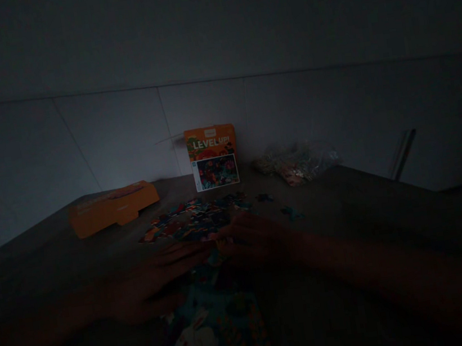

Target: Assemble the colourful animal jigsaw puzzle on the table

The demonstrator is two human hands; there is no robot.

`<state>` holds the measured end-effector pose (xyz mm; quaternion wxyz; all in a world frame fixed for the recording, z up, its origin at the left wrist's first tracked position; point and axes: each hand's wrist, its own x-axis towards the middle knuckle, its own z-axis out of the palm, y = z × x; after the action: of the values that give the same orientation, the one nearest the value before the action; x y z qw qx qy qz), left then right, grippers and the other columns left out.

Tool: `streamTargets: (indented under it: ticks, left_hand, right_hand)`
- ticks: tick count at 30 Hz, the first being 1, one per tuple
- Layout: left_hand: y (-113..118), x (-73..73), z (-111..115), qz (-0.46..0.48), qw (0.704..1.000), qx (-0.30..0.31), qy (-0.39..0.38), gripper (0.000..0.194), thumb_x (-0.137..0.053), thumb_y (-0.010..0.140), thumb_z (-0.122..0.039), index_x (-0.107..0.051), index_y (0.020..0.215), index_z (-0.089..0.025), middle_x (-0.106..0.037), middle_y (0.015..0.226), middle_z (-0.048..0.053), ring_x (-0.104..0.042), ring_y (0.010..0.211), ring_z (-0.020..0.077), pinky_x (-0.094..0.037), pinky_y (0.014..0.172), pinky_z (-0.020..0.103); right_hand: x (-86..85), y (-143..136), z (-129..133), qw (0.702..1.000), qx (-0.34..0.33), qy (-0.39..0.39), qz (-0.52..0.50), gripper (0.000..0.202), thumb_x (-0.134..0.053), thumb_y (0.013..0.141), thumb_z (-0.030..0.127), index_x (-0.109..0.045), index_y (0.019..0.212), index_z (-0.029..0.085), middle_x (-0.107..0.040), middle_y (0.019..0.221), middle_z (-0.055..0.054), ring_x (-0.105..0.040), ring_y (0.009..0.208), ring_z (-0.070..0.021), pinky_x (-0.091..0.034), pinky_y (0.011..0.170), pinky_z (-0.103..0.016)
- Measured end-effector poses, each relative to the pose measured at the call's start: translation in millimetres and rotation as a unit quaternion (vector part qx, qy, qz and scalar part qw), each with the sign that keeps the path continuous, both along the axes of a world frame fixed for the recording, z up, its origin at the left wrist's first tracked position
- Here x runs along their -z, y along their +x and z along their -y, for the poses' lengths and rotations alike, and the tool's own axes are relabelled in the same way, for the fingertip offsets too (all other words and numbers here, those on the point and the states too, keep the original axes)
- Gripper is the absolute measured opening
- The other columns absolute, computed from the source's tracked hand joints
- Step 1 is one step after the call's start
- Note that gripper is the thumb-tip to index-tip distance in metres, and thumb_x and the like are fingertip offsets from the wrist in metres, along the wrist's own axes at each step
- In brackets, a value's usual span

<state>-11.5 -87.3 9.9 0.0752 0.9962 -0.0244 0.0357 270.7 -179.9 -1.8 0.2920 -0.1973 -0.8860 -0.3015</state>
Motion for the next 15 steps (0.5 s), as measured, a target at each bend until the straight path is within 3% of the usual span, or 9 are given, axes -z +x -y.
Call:
streamTargets:
  ticks: [15]
  left_hand:
    - [2.0, -2.1, 1.9, 0.026, 1.000, 0.014, -0.006, 0.075, -0.053, 0.093, -0.030, -0.012, 0.156, -0.023, -0.026, 0.159, 0.014, -0.032, 0.143, 0.0323, -0.035, 0.114, 0.049]
  right_hand:
    - [0.2, 2.9, -1.1, 1.000, -0.004, -0.022, 0.021, 0.016, -0.049, 0.097, 0.015, -0.059, 0.109, 0.013, -0.062, 0.114, -0.012, -0.055, 0.094, -0.0195, -0.051, 0.080, -0.034]
